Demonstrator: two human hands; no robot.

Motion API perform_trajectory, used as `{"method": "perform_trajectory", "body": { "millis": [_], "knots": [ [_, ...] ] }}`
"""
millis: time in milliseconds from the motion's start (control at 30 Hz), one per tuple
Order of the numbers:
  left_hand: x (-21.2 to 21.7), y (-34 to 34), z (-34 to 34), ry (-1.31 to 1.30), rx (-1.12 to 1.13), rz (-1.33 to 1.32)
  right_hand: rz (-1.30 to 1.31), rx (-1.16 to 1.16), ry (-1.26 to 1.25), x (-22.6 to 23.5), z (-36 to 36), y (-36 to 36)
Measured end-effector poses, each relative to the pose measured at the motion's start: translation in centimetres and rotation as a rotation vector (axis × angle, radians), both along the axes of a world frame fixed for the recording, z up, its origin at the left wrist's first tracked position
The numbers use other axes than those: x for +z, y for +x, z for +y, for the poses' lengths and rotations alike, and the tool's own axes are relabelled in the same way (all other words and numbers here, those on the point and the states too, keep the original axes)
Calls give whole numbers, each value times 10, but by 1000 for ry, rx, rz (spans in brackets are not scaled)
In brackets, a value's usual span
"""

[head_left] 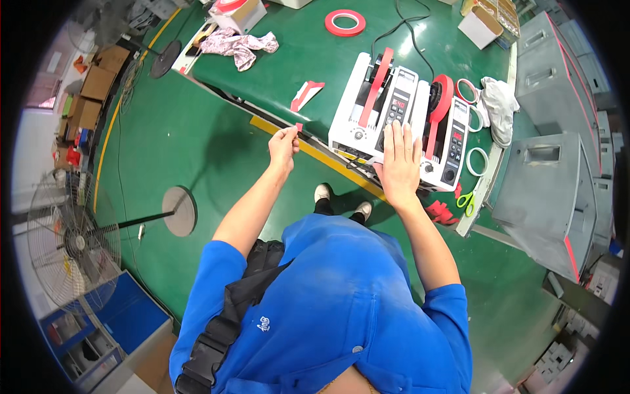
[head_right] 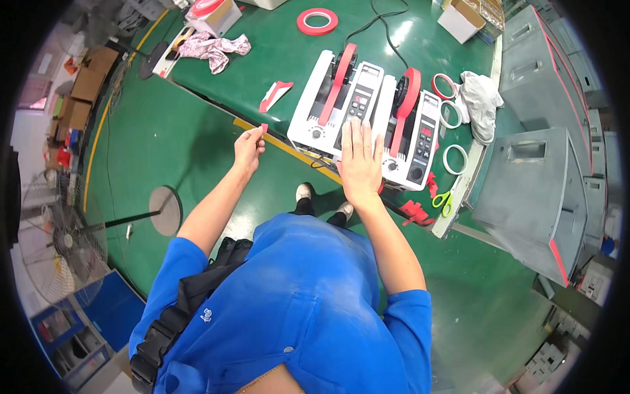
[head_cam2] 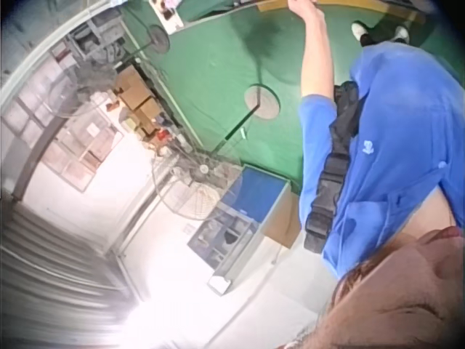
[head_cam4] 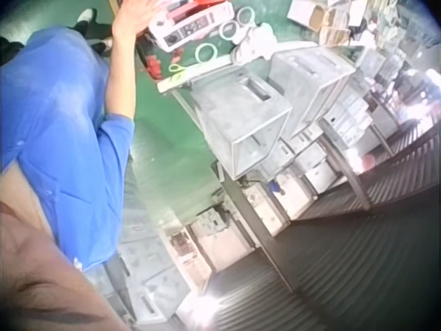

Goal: Applying adhesive tape to the edges of metal enclosures and assembling internal components.

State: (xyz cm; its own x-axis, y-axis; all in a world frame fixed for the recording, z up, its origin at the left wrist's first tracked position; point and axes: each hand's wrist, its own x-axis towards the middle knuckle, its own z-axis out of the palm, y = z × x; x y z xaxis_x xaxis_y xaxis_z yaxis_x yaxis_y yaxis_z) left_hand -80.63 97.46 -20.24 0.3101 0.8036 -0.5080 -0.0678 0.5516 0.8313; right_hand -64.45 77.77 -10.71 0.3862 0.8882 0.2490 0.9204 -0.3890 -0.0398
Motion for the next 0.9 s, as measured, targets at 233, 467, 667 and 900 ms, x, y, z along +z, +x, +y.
{"method": "perform_trajectory", "body": {
  "millis": [233,467,667,900],
  "knots": [
    [-11,19,45,34,-51,53,26,37,120,0,-1,1],
    [-21,32,55,41,-130,67,99,19,123,8,2,0],
    [-27,45,74,129,-171,146,34,4,225,1,4,6],
    [-38,56,93,275,-257,379,231,-19,304,12,2,10]
  ]
}}
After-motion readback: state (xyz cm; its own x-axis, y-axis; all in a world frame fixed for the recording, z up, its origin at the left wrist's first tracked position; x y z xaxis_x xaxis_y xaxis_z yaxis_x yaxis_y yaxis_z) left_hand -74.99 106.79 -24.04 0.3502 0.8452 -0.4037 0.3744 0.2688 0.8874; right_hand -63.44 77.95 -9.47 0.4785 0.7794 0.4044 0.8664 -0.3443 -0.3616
